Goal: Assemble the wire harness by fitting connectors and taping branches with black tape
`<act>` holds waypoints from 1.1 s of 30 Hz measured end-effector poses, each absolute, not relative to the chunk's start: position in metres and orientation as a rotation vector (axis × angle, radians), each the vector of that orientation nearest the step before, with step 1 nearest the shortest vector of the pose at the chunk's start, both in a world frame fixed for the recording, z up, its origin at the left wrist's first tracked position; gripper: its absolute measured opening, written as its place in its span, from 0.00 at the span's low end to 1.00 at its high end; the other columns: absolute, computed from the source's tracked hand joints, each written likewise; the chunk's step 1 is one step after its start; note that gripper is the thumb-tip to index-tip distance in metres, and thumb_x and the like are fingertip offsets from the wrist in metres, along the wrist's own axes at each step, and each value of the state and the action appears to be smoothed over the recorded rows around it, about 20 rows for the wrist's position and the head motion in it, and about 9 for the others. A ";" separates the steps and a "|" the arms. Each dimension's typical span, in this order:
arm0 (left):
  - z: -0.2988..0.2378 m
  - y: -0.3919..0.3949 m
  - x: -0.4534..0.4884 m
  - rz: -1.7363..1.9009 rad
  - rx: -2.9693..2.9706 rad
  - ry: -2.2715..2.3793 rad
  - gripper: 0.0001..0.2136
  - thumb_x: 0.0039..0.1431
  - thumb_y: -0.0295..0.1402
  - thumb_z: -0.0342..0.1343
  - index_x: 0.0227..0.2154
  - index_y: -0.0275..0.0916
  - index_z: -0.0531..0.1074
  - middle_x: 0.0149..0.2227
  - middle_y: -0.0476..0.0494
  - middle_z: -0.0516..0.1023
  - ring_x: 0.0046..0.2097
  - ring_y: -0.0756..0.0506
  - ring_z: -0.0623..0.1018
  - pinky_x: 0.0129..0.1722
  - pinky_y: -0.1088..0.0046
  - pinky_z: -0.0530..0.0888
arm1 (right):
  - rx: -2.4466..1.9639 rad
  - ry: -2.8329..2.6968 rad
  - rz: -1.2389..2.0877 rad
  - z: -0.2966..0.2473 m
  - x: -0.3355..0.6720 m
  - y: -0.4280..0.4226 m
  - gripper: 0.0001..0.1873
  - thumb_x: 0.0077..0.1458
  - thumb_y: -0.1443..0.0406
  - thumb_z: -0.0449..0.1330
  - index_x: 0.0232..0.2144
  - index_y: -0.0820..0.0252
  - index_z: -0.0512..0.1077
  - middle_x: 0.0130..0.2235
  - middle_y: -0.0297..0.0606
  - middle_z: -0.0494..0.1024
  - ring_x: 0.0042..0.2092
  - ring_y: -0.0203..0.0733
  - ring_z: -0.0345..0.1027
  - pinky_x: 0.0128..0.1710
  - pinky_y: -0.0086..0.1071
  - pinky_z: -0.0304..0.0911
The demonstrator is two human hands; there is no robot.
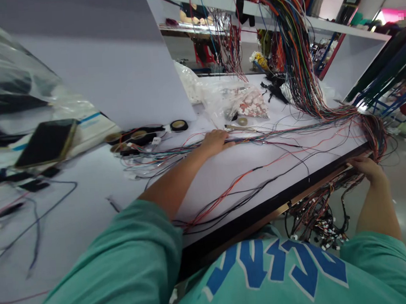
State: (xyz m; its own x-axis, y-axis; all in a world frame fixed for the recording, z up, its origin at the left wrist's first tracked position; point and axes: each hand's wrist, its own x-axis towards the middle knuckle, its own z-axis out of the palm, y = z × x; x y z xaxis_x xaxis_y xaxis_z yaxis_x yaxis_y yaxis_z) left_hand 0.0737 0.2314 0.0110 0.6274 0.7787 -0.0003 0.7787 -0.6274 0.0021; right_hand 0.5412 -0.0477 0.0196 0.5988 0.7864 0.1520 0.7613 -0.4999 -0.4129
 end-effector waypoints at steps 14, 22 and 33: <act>0.027 0.216 0.023 -0.475 2.637 1.694 0.22 0.62 0.41 0.40 0.49 0.29 0.66 0.43 0.26 0.77 0.45 0.33 0.77 0.38 0.62 0.71 | -2.645 -1.606 0.115 0.028 0.439 0.045 0.15 0.50 0.61 0.57 0.40 0.54 0.76 0.38 0.39 0.80 0.40 0.43 0.72 0.37 0.31 0.63; 0.044 0.223 0.022 -0.445 2.825 1.597 0.18 0.64 0.37 0.40 0.46 0.32 0.69 0.41 0.29 0.78 0.44 0.36 0.76 0.37 0.63 0.69 | -2.432 -1.370 0.077 0.034 0.452 0.037 0.15 0.53 0.62 0.52 0.36 0.55 0.78 0.40 0.38 0.81 0.44 0.45 0.73 0.42 0.35 0.65; 0.044 0.228 0.024 -0.508 2.788 1.523 0.17 0.63 0.36 0.41 0.43 0.33 0.71 0.42 0.29 0.78 0.46 0.35 0.76 0.39 0.63 0.68 | -1.844 -0.695 0.096 0.027 0.484 0.017 0.05 0.39 0.65 0.61 0.23 0.61 0.76 0.24 0.33 0.76 0.31 0.39 0.67 0.33 0.33 0.63</act>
